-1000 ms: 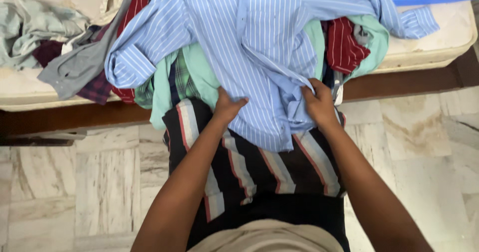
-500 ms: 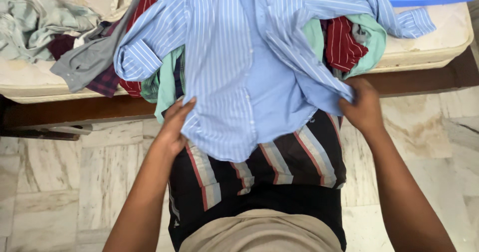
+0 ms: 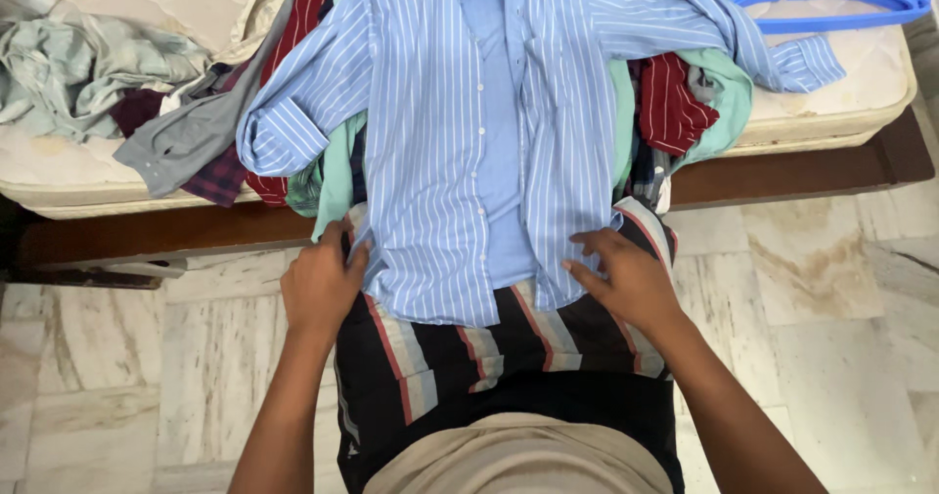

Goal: The person buttons a light green shirt on a hanger, then switches to a blue striped shirt and buttons it. The shirts are handled one at a time on a bed with other clothes nearby.

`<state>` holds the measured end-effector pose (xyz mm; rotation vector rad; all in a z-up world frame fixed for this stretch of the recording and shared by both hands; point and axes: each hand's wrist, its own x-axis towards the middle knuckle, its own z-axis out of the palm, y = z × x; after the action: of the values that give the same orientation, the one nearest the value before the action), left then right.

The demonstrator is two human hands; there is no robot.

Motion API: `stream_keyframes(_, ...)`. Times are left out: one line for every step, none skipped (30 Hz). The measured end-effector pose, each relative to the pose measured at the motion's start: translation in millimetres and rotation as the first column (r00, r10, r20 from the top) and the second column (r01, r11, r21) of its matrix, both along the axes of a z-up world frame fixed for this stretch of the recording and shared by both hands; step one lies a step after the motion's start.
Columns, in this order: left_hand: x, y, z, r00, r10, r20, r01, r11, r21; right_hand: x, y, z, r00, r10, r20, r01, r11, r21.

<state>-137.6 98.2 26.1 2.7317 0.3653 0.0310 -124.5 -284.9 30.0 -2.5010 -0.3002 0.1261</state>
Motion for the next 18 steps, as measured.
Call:
stream_keyframes(2.9,0.2,6.1,1.0,-0.016,0.012,0.015,0.999,0.033,3.3,1.0,5.3,1.0,-0.007,0.007,0.007,1.0,0.018)
stream_keyframes(5.8,1.0,12.6,0.997,-0.039,0.061,0.038,0.999,0.006,6.0,2.3,10.2,1.0,-0.015,0.009,0.015,0.999,0.039)
stream_keyframes(10.5,1.0,19.0,0.992,-0.06,0.111,0.062,0.998,-0.02,9.3,4.0,14.7,1.0,-0.023,0.01,0.023,0.998,0.06)
stream_keyframes(16.5,-0.3,25.3,0.983,-0.08,0.162,0.089,0.995,-0.047,12.7,4.7,19.3,1.0,-0.024,0.02,0.022,0.996,0.085)
stream_keyframes(22.1,-1.5,32.1,0.982,-0.099,0.162,0.115,0.989,-0.091,17.0,4.8,23.8,0.999,-0.024,0.03,0.02,0.994,0.11)
stream_keyframes(29.1,-4.0,38.8,0.979,-0.117,0.166,0.14,0.981,-0.136,24.3,4.8,27.8,0.999,-0.023,0.044,0.017,0.991,0.133)
stream_keyframes(38.0,-7.6,44.9,0.976,-0.134,0.171,0.165,0.97,-0.181,33.1,6.7,30.2,0.998,-0.026,0.059,0.015,0.984,0.176)
stream_keyframes(49.4,-12.3,49.7,0.966,-0.167,0.199,0.209,0.954,-0.213,44.2,9.3,31.8,0.997,-0.029,0.076,0.012,0.976,0.218)
stream_keyframes(62.3,-17.4,53.4,0.953,-0.198,0.229,0.253,0.936,-0.243,57.0,11.7,33.2,0.995,-0.033,0.093,0.008,0.966,0.26)
stream_keyframes(76.7,-21.7,56.4,0.939,-0.228,0.257,0.296,0.917,-0.268,71.6,15.4,33.8,0.995,-0.06,0.077,0.036,0.959,0.282)
stream_keyframes(93.8,-28.4,57.5,0.917,-0.265,0.298,0.351,0.892,-0.286,88.4,19.1,34.0,0.995,-0.085,0.059,0.063,0.951,0.303)
stream_keyframes(113.6,-36.3,57.0,0.891,-0.302,0.339,0.406,0.863,-0.299,107.1,23.6,32.8,0.993,-0.111,0.041,0.092,0.941,0.327)
stream_keyframes(134.7,-43.9,55.1,0.862,-0.336,0.38,0.46,0.832,-0.31,127.3,29.3,29.8,0.992,-0.124,0.033,0.103,0.923,0.37)
stream_keyframes(156.4,-51.5,51.3,0.832,-0.364,0.418,0.506,0.808,-0.303,148.8,35.5,25.0,0.99,-0.136,0.025,0.114,0.905,0.41)
stream_keyframes(179.4,-58.9,45.9,0.8,-0.391,0.455,0.55,0.781,-0.295,171.3,41.4,18.7,0.989,-0.148,0.016,0.125,0.885,0.449)
stream_keyframes(203.3,-66.6,38.9,0.81,-0.386,0.442,0.545,0.773,-0.324,194.5,47.5,10.8,0.988,-0.156,-0.016,0.144,0.859,0.491)
stream_keyframes(228.1,-74.7,30.5,0.819,-0.381,0.429,0.54,0.764,-0.353,218.5,54.3,0.9,0.986,-0.162,-0.049,0.163,0.831,0.531)
stream_keyframes(254.2,-81.7,21.4,0.827,-0.375,0.419,0.534,0.757,-0.376,242.6,61.2,-10.5,0.983,-0.165,-0.077,0.179,0.8,0.573)
